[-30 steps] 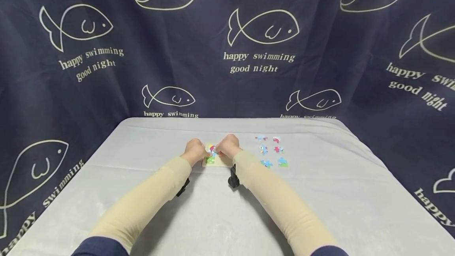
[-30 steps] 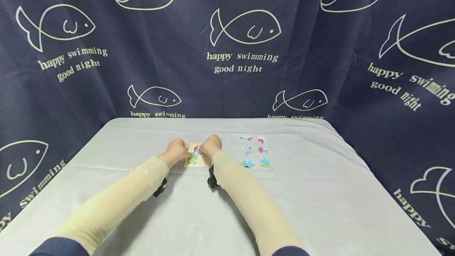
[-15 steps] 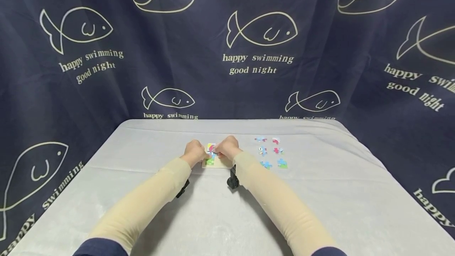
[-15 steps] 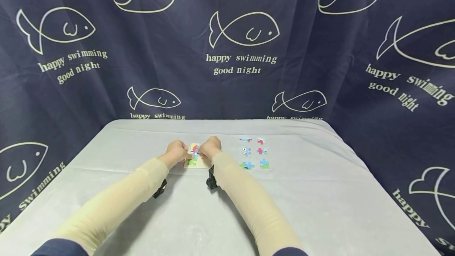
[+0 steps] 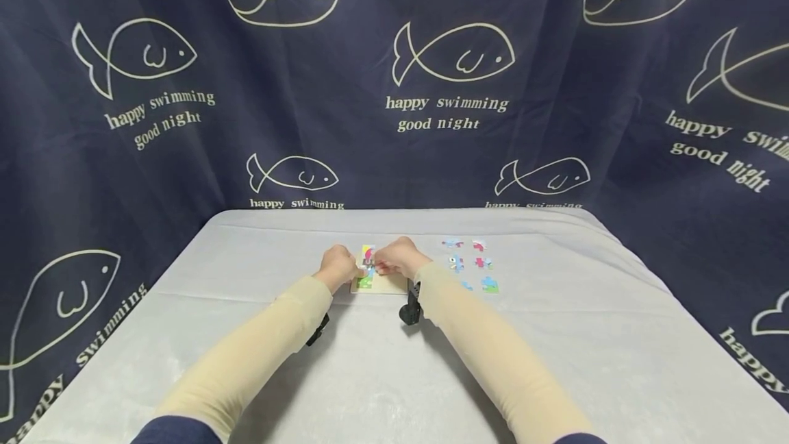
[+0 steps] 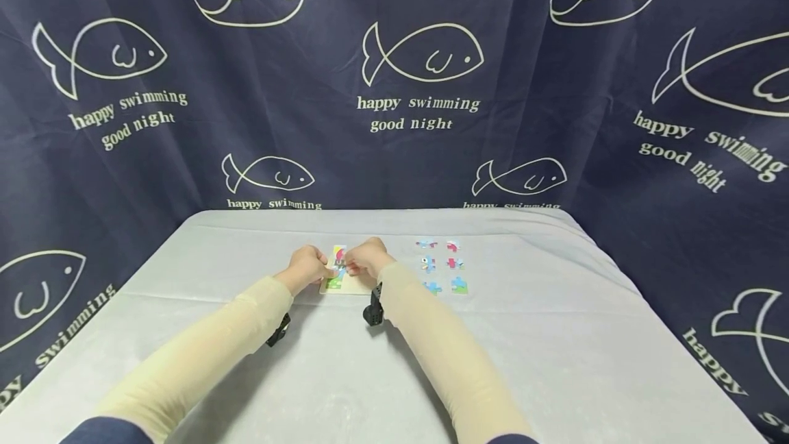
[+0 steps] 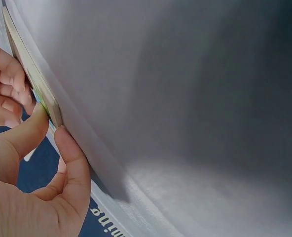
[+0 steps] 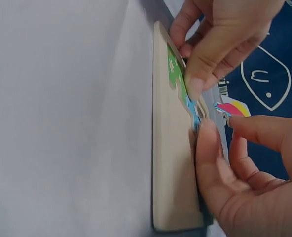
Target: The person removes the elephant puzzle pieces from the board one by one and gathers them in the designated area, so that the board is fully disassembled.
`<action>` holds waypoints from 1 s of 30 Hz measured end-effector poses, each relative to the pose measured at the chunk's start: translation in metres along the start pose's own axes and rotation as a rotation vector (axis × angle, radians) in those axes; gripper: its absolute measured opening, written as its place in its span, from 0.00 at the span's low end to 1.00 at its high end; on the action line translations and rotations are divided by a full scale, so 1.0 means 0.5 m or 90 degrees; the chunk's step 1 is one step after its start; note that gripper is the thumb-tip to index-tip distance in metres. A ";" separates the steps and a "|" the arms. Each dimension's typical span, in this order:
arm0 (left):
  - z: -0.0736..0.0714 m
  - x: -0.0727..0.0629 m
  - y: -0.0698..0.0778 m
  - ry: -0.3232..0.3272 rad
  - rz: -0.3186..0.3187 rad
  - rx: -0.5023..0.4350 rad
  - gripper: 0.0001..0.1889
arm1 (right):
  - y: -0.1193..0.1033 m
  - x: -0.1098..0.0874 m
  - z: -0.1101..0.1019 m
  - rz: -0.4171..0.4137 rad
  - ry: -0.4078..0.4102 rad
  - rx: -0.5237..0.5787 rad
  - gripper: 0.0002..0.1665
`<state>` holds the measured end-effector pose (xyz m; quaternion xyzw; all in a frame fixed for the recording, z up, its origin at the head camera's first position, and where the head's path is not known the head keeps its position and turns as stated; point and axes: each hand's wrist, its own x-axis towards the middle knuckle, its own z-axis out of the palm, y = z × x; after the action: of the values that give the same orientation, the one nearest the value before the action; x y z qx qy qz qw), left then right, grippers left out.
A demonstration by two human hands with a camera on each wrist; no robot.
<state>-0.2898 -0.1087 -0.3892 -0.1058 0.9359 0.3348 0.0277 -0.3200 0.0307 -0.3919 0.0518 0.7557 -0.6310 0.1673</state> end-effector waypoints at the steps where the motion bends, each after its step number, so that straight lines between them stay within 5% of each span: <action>1: 0.001 0.001 -0.001 0.000 0.001 0.000 0.18 | 0.000 -0.001 -0.003 0.002 -0.003 0.022 0.12; 6: 0.005 0.005 -0.005 -0.003 0.011 0.004 0.18 | 0.001 -0.001 -0.018 0.005 0.000 0.088 0.13; 30: -0.006 -0.007 -0.005 -0.019 0.013 -0.009 0.19 | -0.002 0.007 -0.113 -0.002 0.088 0.115 0.17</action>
<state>-0.2857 -0.1121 -0.3879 -0.0916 0.9341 0.3430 0.0377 -0.3340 0.0850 -0.3837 0.1088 0.7056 -0.6917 0.1084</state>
